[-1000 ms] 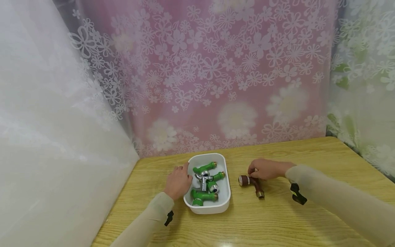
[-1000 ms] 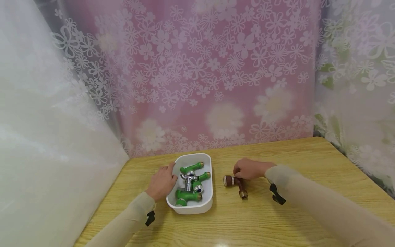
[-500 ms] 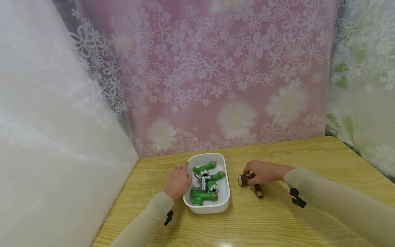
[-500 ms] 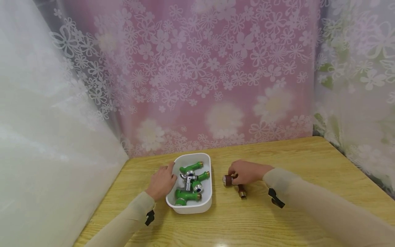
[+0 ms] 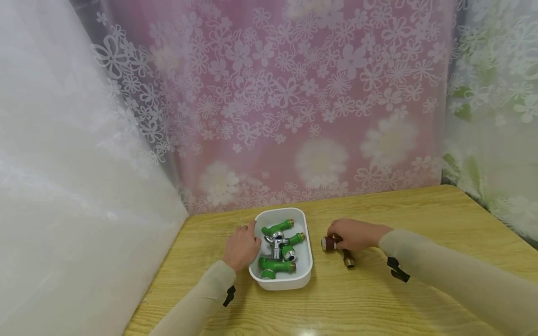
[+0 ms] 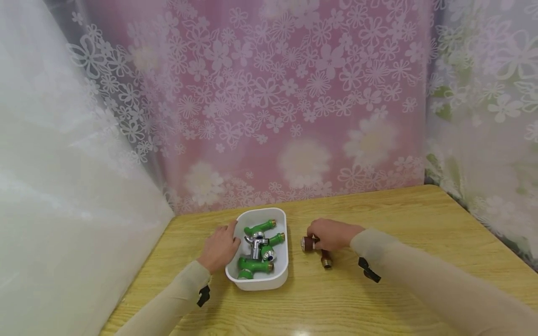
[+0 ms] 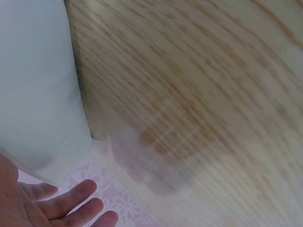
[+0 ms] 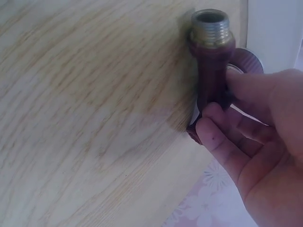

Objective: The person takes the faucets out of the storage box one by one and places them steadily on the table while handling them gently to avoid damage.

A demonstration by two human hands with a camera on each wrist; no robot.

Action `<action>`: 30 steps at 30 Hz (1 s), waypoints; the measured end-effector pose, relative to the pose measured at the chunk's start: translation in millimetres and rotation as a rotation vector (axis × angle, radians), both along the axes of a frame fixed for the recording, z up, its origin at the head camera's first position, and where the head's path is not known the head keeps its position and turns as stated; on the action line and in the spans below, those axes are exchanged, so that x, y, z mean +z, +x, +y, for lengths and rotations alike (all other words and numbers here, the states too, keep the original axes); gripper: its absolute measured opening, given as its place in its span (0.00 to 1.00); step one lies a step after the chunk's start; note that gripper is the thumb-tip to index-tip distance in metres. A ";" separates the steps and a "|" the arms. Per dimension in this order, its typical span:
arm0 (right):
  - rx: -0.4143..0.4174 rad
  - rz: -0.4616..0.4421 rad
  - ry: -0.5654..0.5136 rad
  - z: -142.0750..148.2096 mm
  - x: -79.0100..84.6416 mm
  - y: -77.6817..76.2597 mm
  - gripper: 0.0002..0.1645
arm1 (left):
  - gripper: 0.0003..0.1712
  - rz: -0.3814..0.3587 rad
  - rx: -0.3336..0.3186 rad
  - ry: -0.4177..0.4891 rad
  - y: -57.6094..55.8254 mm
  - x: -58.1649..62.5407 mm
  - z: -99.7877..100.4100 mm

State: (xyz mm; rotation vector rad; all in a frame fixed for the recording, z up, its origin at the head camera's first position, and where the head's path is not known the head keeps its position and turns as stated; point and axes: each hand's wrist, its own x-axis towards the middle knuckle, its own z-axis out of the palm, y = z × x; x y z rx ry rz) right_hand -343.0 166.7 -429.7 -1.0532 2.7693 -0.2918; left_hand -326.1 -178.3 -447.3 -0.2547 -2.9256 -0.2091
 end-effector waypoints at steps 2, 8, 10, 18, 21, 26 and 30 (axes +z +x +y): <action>-0.007 -0.004 0.002 -2.0 0.0 0.0 0.11 | 0.31 -0.004 0.000 -0.002 0.2 0.7 0.4; -0.024 -0.009 0.006 -6.3 0.6 0.2 0.09 | 0.30 -0.007 -0.001 -0.007 4.3 4.6 2.6; -0.028 0.004 0.010 -7.0 0.1 -0.6 0.09 | 0.30 -0.001 0.000 -0.008 4.9 5.1 3.2; -0.022 0.051 0.020 -11.5 -3.2 -4.6 0.10 | 0.30 0.005 -0.002 -0.004 3.8 4.7 3.2; -0.025 0.055 0.020 -14.2 -2.3 -4.3 0.10 | 0.30 -0.004 0.003 -0.003 3.7 4.3 2.8; -0.020 0.055 0.027 -18.7 1.8 -3.4 0.12 | 0.30 -0.013 0.008 -0.005 3.3 3.3 2.1; -0.015 0.063 0.030 -21.7 2.7 -4.6 0.12 | 0.30 -0.014 0.007 -0.001 3.4 3.6 1.9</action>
